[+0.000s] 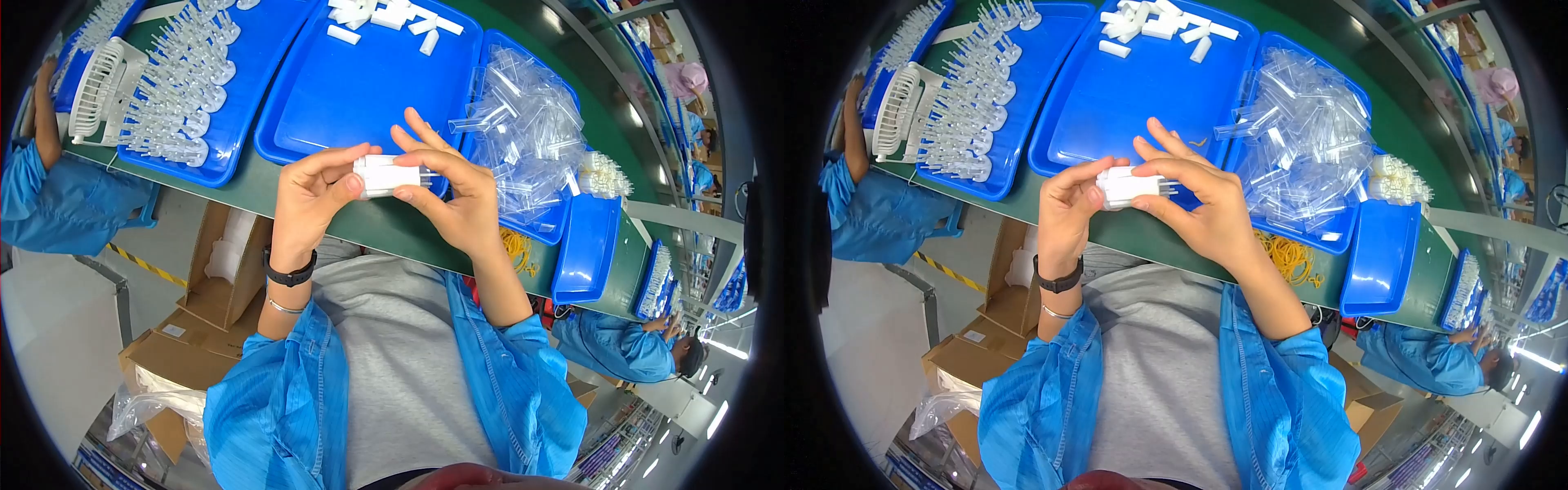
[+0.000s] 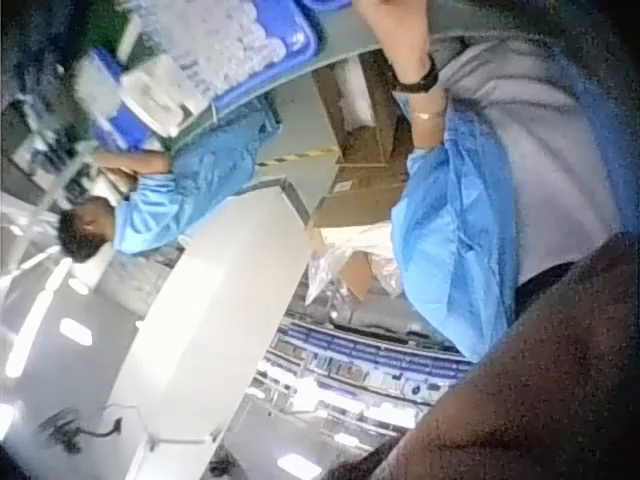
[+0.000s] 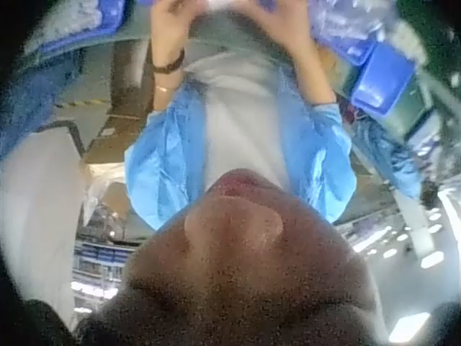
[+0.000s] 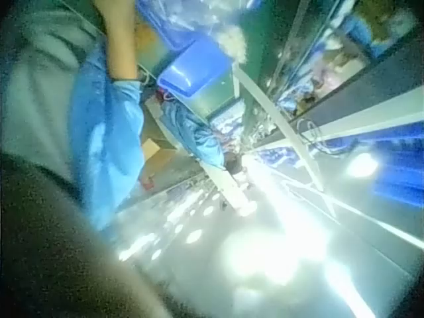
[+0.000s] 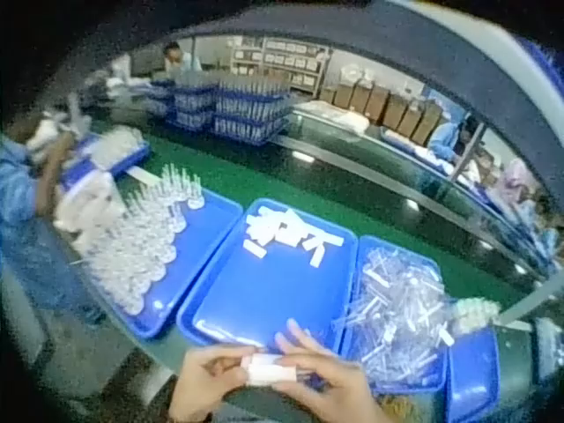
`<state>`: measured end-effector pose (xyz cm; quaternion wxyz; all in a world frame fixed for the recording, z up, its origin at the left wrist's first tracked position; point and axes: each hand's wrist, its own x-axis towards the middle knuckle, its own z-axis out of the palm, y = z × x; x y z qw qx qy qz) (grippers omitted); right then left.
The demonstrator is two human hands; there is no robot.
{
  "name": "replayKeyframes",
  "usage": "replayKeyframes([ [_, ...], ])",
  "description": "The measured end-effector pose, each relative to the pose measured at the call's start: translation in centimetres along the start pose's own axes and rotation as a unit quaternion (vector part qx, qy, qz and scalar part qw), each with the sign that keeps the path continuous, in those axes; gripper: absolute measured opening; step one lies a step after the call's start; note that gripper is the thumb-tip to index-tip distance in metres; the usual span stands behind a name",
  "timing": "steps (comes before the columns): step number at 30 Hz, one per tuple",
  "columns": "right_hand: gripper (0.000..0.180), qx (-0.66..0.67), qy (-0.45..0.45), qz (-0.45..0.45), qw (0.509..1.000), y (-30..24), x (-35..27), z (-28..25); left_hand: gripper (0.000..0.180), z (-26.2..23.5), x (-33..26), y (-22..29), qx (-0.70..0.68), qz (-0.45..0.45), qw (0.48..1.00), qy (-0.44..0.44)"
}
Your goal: The person assembles plastic tubes into white plastic holders by hand, then secures them with rubber bands.
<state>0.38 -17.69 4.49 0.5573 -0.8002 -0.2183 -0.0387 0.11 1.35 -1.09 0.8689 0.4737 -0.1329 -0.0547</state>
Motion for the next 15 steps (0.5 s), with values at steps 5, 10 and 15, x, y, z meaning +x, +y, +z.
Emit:
replayKeyframes([
  [5, 0.031, -0.026, -0.056, -0.062, 0.996, 0.0, 0.1, -0.2, 0.034, 0.0, 0.4, -0.2, 0.008, -0.060, 0.998, 0.010],
  [10, 0.031, -0.289, 0.022, -0.050, 0.956, 0.8, 1.0, -4.7, 0.038, -0.5, 0.2, 0.2, -0.027, -0.087, 0.994, 0.052],
  [15, 0.028, -0.525, -0.031, -0.010, 0.850, 2.7, 0.9, -7.0, 0.034, -0.5, 0.4, -0.1, -0.123, -0.123, 0.984, 0.041],
])
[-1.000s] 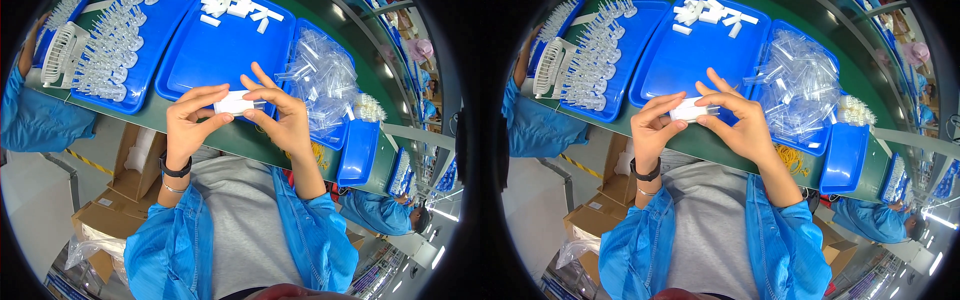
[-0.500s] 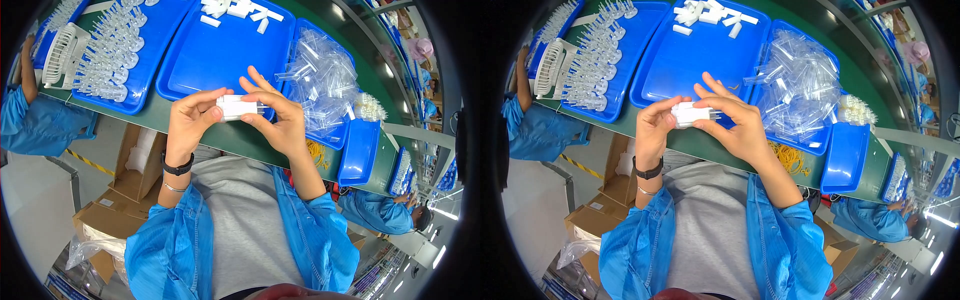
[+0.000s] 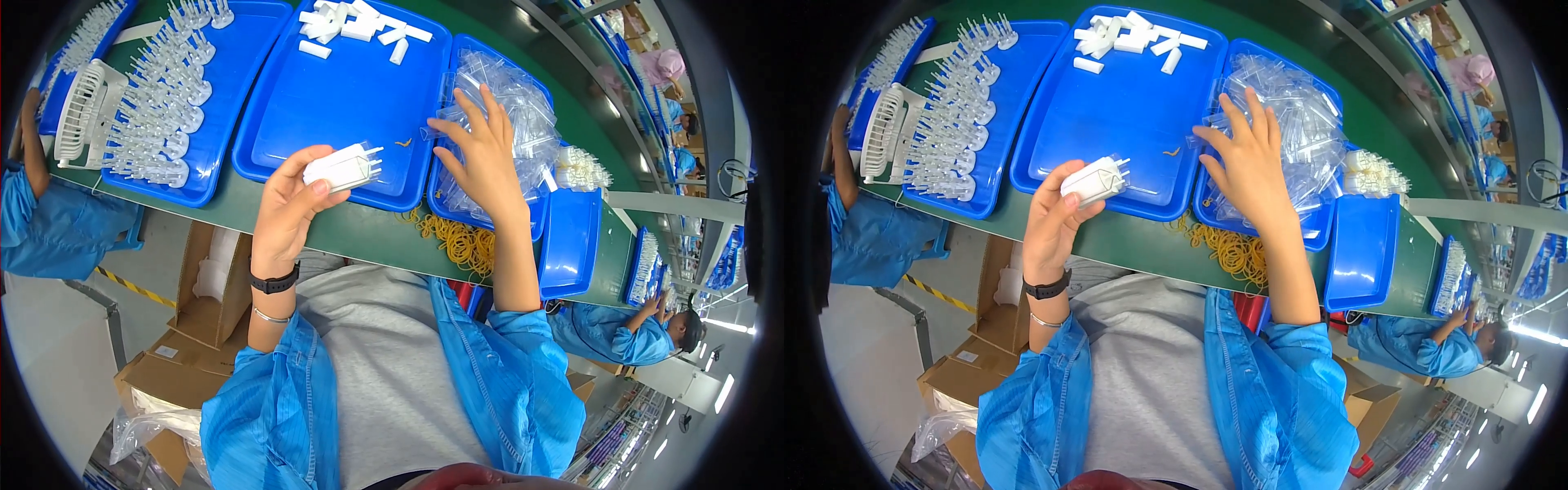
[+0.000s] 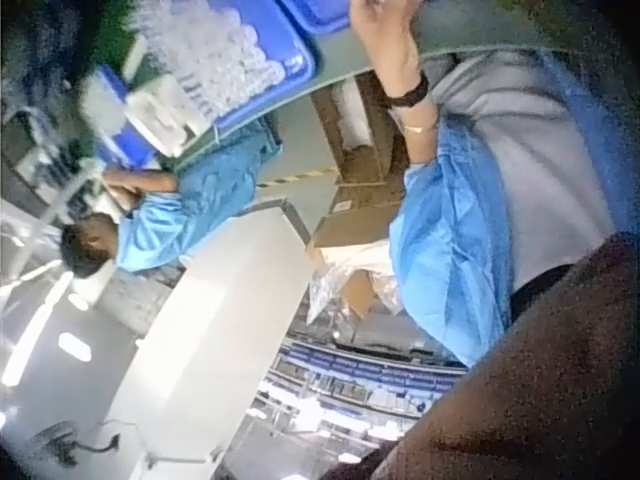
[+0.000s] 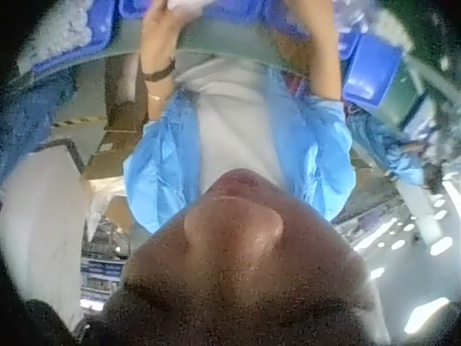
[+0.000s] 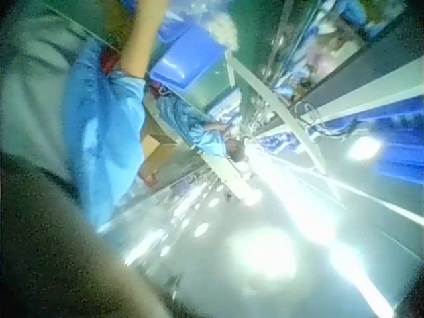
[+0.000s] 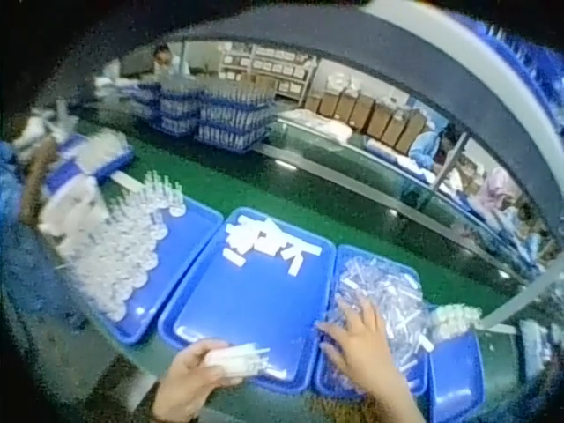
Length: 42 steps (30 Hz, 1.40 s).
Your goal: The person assembles plastic tubes into white plastic holders by hand, then secures them with rubber bands.
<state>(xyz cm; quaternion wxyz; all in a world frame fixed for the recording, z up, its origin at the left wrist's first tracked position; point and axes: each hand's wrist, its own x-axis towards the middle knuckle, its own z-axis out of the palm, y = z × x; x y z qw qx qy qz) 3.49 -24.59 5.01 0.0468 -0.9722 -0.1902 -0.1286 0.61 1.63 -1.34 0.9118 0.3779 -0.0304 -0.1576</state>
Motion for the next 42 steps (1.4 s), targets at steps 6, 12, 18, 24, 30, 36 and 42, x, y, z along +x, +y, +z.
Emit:
replayKeyframes([
  [6, 0.019, 0.041, 0.039, -0.010, 0.998, -0.2, 0.2, -0.4, 0.032, -0.1, 0.0, -0.6, -0.081, -0.027, 0.996, 0.000],
  [12, 0.020, 0.409, -0.035, 0.047, 0.911, -3.2, 0.1, -2.7, 0.035, 0.5, -0.1, -0.6, -0.020, 0.012, 1.000, 0.000],
  [18, 0.024, 0.436, -0.049, 0.061, 0.896, -5.2, -0.1, -3.4, 0.040, 1.2, -0.3, -0.4, 0.030, 0.046, 0.998, -0.014],
  [24, 0.023, 0.390, -0.043, 0.018, 0.920, -4.9, -0.1, -3.5, 0.039, 1.2, -0.3, -0.4, 0.053, 0.069, 0.996, -0.023],
  [30, 0.024, 0.391, -0.039, -0.014, 0.919, -4.9, -0.1, -3.4, 0.038, 1.2, -0.2, -0.6, 0.069, 0.079, 0.993, -0.051],
  [36, 0.023, 0.424, -0.027, -0.008, 0.905, -5.5, -0.1, -3.4, 0.038, 1.6, -0.2, -0.7, 0.157, 0.097, 0.981, -0.054],
  [42, 0.024, 0.458, 0.003, -0.010, 0.889, -6.0, 0.0, -3.0, 0.029, 1.9, 0.0, -0.5, 0.230, 0.123, 0.964, -0.053],
])
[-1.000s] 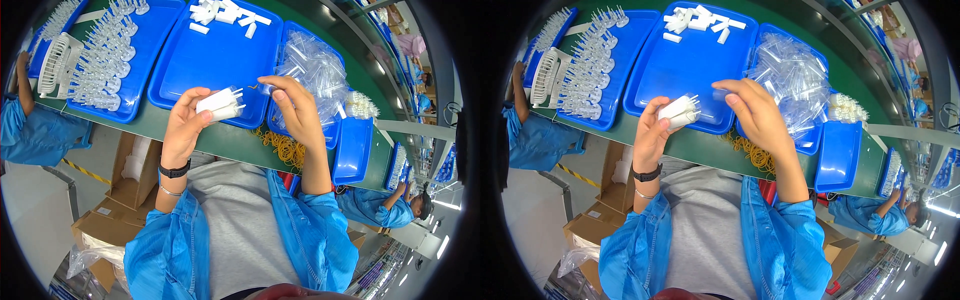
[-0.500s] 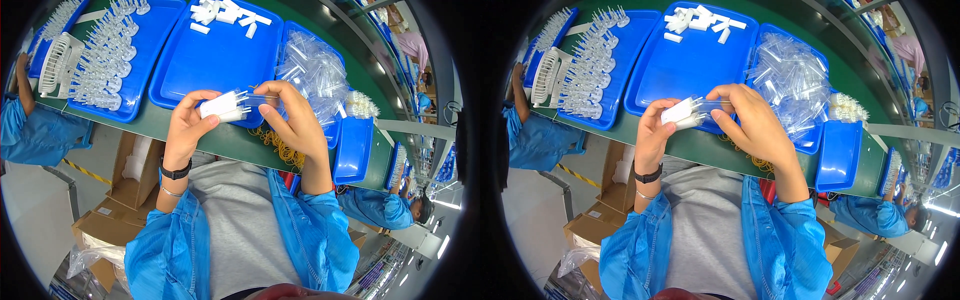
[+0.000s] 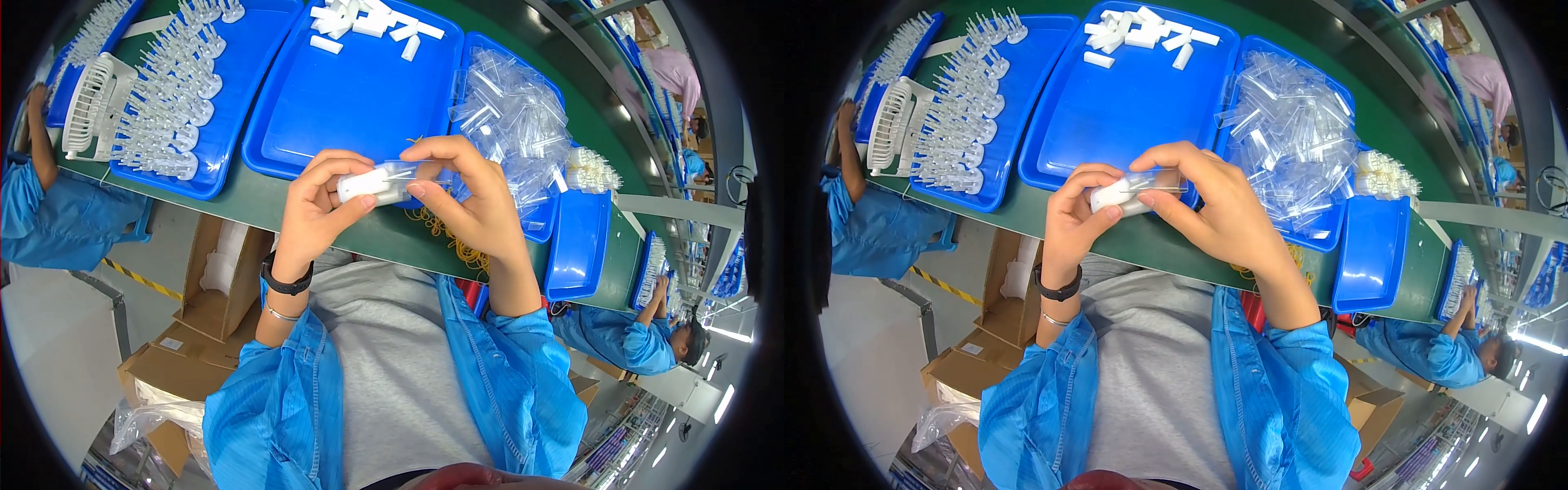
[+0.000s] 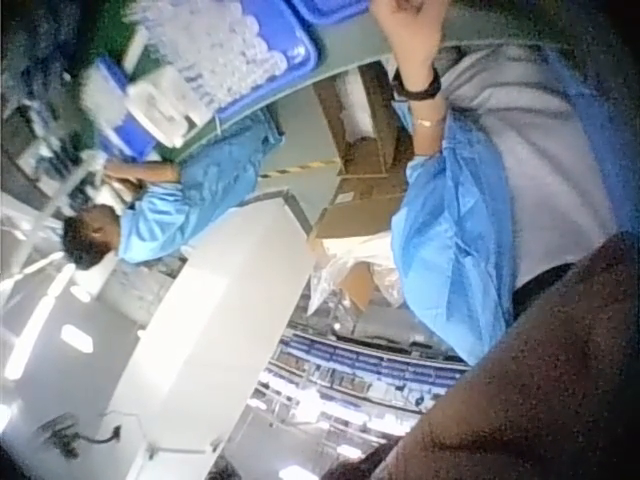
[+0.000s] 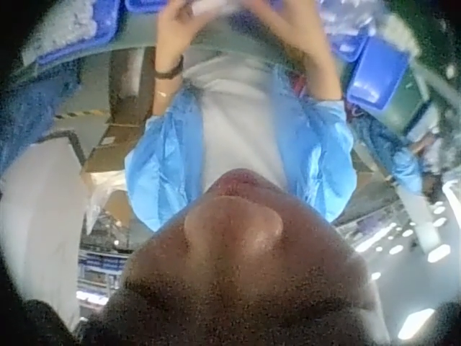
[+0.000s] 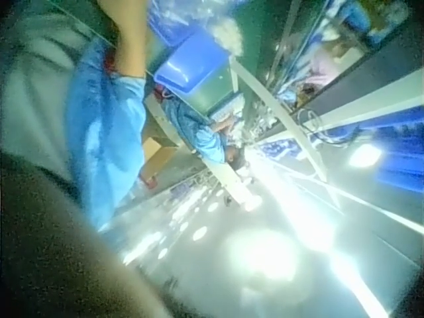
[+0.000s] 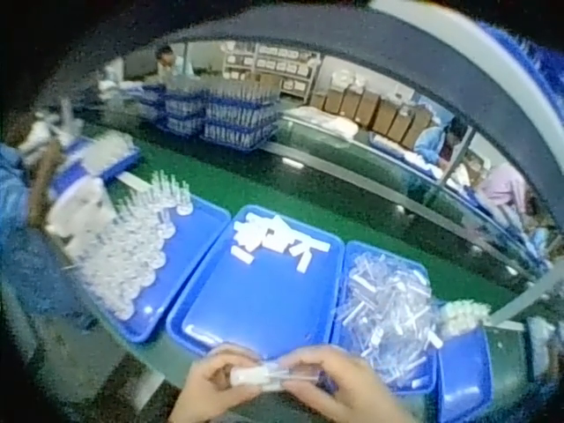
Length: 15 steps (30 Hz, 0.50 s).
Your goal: The person assembles plastic tubes into white plastic holders by hand, then secures them with rubber bands.
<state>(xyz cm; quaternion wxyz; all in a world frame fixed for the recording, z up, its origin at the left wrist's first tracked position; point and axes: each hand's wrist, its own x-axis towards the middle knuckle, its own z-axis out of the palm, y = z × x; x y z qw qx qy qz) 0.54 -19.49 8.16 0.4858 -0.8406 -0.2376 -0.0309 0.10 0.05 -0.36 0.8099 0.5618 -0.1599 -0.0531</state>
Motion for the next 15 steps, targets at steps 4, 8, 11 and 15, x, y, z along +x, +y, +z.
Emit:
replayKeyframes([
  [4, 0.023, 0.078, 0.006, 0.023, 0.997, 0.19, 0.07, 0.06, 0.029, -0.22, 0.12, -0.38, 0.027, 0.022, 0.999, -0.009],
  [8, 0.027, 0.079, -0.024, 0.034, 0.996, -0.04, 0.29, -0.31, 0.026, -0.26, -0.05, -0.59, -0.020, 0.008, 1.000, 0.009],
  [11, 0.029, 0.111, -0.019, 0.057, 0.992, -0.24, 0.26, -0.16, 0.025, -0.28, -0.14, -0.54, -0.040, 0.004, 0.999, 0.015],
  [15, 0.029, 0.049, 0.003, 0.036, 0.998, -0.23, 0.45, -0.20, 0.024, -0.42, -0.15, -0.88, -0.042, 0.010, 0.999, 0.015],
])
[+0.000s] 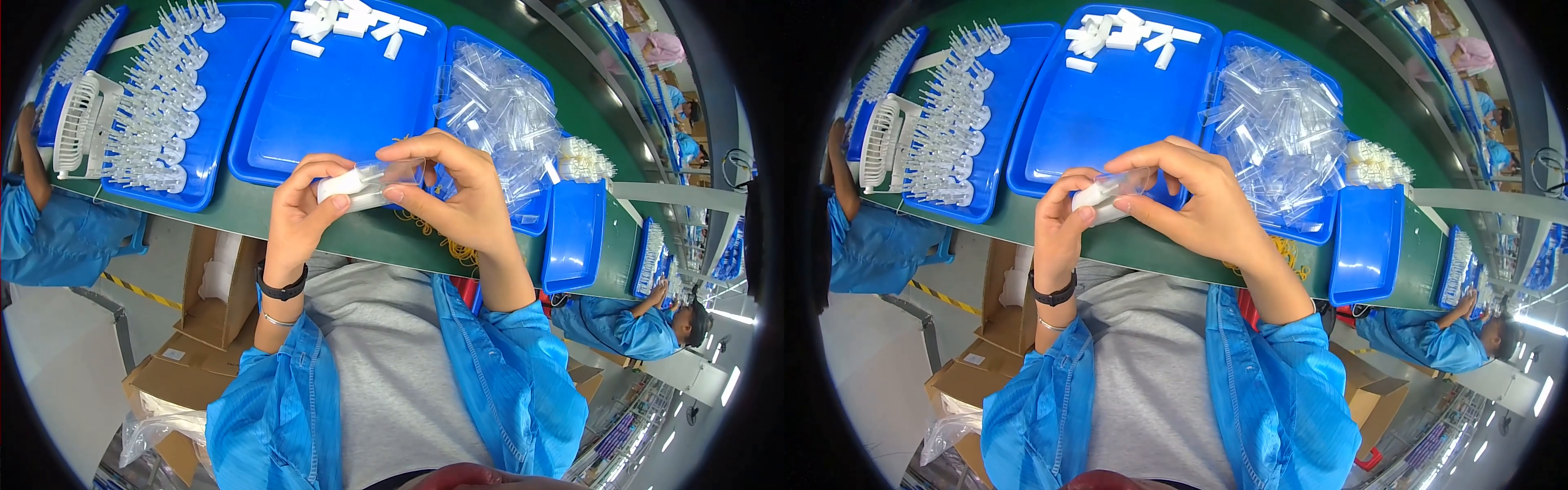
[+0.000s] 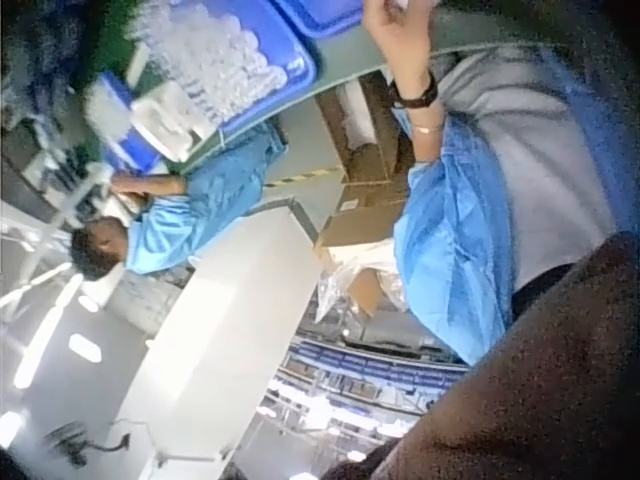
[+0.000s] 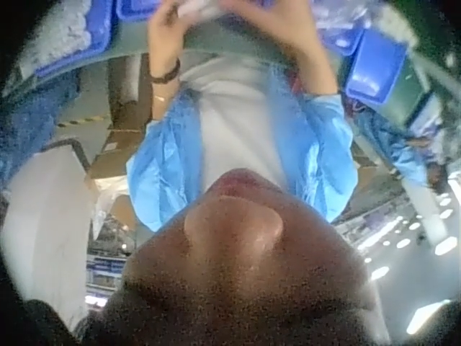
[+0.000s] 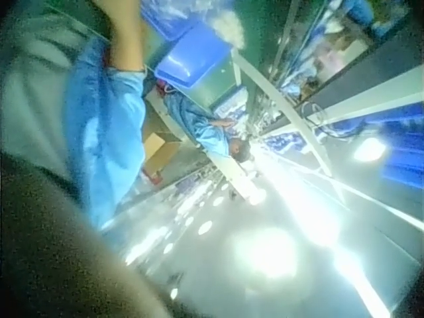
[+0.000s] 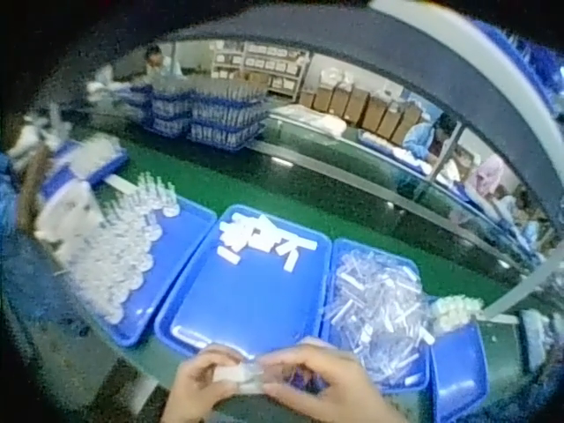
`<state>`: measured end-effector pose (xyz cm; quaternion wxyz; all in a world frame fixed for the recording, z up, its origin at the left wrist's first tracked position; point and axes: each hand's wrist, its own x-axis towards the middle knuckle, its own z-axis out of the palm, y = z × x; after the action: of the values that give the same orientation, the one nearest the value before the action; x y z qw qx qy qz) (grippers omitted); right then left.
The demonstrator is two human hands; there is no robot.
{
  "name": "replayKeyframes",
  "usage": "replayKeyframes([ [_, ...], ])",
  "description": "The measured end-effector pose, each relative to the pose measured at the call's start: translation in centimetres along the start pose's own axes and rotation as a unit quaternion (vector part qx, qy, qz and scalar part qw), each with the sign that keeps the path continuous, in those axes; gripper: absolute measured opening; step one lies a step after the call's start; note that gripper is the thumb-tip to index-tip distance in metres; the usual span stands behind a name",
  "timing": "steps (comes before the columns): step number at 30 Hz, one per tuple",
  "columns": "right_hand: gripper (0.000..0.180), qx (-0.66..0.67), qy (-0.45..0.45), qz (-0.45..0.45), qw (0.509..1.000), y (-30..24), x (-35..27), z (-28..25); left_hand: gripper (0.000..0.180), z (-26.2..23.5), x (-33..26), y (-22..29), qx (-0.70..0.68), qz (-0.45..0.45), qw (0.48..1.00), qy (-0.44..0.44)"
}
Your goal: The person assembles plastic tubes into white plastic holders by hand, then secures them with rubber bands.
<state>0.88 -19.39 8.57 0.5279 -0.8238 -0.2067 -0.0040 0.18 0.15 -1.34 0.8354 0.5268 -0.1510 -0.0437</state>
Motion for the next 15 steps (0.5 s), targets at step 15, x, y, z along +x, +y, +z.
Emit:
replayKeyframes([
  [15, 0.016, 0.045, 0.050, -0.018, 0.998, 1.7, -0.5, 0.5, 0.024, 0.3, 0.1, 0.1, 0.018, -0.002, 1.000, -0.011],
])
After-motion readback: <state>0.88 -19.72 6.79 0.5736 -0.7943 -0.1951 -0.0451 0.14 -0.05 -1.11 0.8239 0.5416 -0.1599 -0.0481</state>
